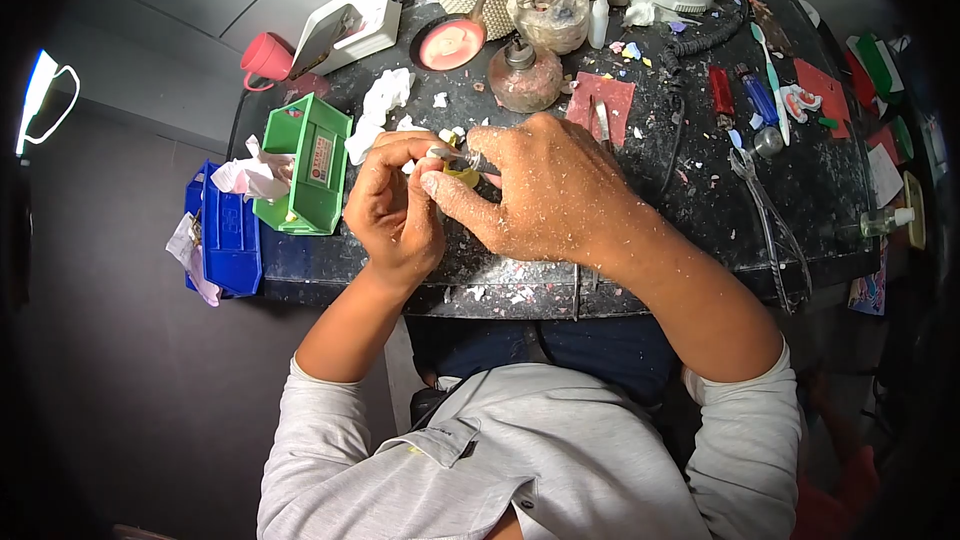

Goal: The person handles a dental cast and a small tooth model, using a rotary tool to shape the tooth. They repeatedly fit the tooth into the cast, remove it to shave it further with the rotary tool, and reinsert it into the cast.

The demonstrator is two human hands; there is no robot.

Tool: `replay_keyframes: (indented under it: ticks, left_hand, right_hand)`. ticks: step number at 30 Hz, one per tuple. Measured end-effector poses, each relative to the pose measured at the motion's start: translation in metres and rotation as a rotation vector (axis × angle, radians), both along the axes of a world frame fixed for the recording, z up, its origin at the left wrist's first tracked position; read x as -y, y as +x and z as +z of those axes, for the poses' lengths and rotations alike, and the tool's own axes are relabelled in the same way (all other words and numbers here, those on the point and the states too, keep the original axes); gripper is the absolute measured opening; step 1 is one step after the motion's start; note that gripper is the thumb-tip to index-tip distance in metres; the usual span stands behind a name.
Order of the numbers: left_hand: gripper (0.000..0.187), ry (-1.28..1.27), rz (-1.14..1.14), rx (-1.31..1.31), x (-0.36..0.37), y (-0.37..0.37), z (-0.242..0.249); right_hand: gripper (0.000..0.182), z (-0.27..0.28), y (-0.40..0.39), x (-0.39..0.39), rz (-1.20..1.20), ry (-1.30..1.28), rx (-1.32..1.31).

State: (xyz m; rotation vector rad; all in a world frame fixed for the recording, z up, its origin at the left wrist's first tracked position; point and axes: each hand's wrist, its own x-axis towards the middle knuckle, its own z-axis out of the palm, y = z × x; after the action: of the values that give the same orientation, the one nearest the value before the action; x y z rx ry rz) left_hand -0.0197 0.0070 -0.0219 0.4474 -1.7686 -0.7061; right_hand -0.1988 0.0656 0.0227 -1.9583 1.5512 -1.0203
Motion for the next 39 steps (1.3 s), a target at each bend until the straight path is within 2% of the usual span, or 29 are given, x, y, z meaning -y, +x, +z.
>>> replay_keyframes:
  ticks: [17, 20, 22, 24, 28, 30, 34, 36, 38, 39]
  left_hand:
    - [0.006, 0.086, -0.047, -0.076, -0.001, -0.001, -0.002]
    - [0.007, 0.077, -0.061, -0.072, -0.003, 0.000, 0.001]
    - [0.008, 0.077, -0.075, -0.062, -0.004, 0.001, 0.002]
    - [0.009, 0.019, -0.131, -0.035, -0.003, 0.000, 0.003]
    - [0.009, 0.066, -0.114, -0.065, -0.004, -0.001, 0.003]
    - [0.008, 0.008, -0.118, -0.046, -0.003, 0.000, 0.003]
    - [0.009, -0.038, -0.116, -0.062, -0.002, 0.000, 0.001]
    - [0.011, 0.057, -0.194, -0.172, -0.005, -0.001, 0.002]
    - [0.010, 0.074, -0.216, -0.184, -0.006, 0.000, 0.001]
    - [0.010, 0.098, -0.199, -0.190, -0.008, 0.000, 0.002]
  right_hand:
    - [0.050, 0.003, 0.000, -0.002, 0.030, -0.010, 0.074]
    - [0.051, 0.007, -0.012, 0.002, 0.077, -0.020, 0.181]
    - [0.051, -0.002, -0.013, 0.006, 0.005, -0.175, 0.184]
    - [0.052, -0.001, -0.014, 0.004, 0.013, -0.131, 0.154]
    - [0.054, 0.002, -0.013, 0.003, 0.014, -0.089, 0.183]
    - [0.054, 0.005, -0.014, 0.002, 0.009, -0.052, 0.160]
    - [0.052, 0.016, -0.013, -0.004, 0.051, -0.034, 0.179]
    - [0.051, 0.017, -0.007, -0.006, 0.087, -0.002, 0.214]
    - [0.049, 0.012, 0.002, -0.007, 0.068, -0.041, 0.121]
    - [0.043, 0.007, 0.006, -0.009, 0.063, -0.079, 0.117]
